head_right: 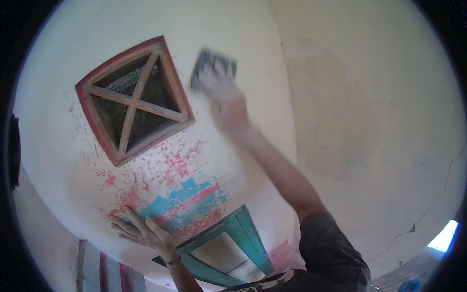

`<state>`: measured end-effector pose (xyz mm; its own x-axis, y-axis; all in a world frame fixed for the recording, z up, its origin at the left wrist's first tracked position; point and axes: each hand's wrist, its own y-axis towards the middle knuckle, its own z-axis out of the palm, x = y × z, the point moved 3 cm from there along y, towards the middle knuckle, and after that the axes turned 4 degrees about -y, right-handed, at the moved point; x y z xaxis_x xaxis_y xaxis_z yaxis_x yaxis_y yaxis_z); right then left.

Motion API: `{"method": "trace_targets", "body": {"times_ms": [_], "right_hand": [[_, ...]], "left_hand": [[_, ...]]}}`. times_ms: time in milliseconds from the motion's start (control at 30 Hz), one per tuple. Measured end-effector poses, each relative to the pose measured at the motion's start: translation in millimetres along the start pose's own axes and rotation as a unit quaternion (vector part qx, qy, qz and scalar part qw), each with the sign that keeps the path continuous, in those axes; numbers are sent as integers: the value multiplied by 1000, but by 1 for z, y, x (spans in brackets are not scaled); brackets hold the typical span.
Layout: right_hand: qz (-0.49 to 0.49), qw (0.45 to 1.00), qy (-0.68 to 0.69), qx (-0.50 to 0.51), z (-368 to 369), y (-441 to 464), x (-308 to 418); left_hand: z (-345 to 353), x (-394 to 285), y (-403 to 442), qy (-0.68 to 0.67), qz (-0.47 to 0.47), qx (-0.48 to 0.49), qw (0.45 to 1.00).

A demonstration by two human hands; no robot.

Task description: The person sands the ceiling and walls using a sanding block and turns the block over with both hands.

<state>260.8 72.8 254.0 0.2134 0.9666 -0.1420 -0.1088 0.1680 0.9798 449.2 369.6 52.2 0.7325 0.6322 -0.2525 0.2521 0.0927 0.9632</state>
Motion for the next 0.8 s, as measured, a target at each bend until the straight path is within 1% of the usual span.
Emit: {"method": "trace_targets", "body": {"times_ms": [67, 100, 133, 200, 300, 367, 433, 467, 500, 533, 600, 700, 733, 800], "right_hand": [[-25, 998, -14, -64, 20, 86, -35], [-64, 993, -36, -94, 29, 128, -51], [-12, 995, -70, -76, 27, 170, -49], [-49, 981, -95, -161, 37, 243, -61], [12, 991, -74, -114, 45, 274, -66], [-49, 987, -65, -138, 39, 227, -50], [-48, 998, -34, -2, 25, 148, -27], [-68, 997, -32, -12, 19, 100, -10], [-15, 999, -10, 33, 4, 53, 14], [14, 999, 14, 36, -4, 7, 29], [43, 996, -2, 78, -17, -74, 46], [47, 997, 4, 56, -18, -88, 42], [33, 998, 5, 46, -15, -73, 40], [2, 1000, 5, 24, -4, -12, 23]], "left_hand": [[1, 0, 2, -1, 4, -7, 1000], [1, 0, 2, 0, 11, -7, 1000], [1, 1, 2, 4, 10, -6, 1000], [1, 2, 1, 9, 10, 2, 1000], [0, 1, 1, 3, 14, 4, 1000], [-1, 2, -1, -4, 13, 8, 1000], [1, 3, -1, -18, 15, 8, 1000], [1, 3, -2, -24, 17, 7, 1000], [-1, 5, -2, -26, 20, 5, 999], [-1, 5, -2, -26, 16, 4, 1000], [0, 3, -1, -29, 11, 4, 1000], [-3, -1, 0, -27, 8, 9, 1000], [-2, 0, 1, -26, 10, 10, 1000], [0, 0, 0, -21, 7, 6, 1000]]}}
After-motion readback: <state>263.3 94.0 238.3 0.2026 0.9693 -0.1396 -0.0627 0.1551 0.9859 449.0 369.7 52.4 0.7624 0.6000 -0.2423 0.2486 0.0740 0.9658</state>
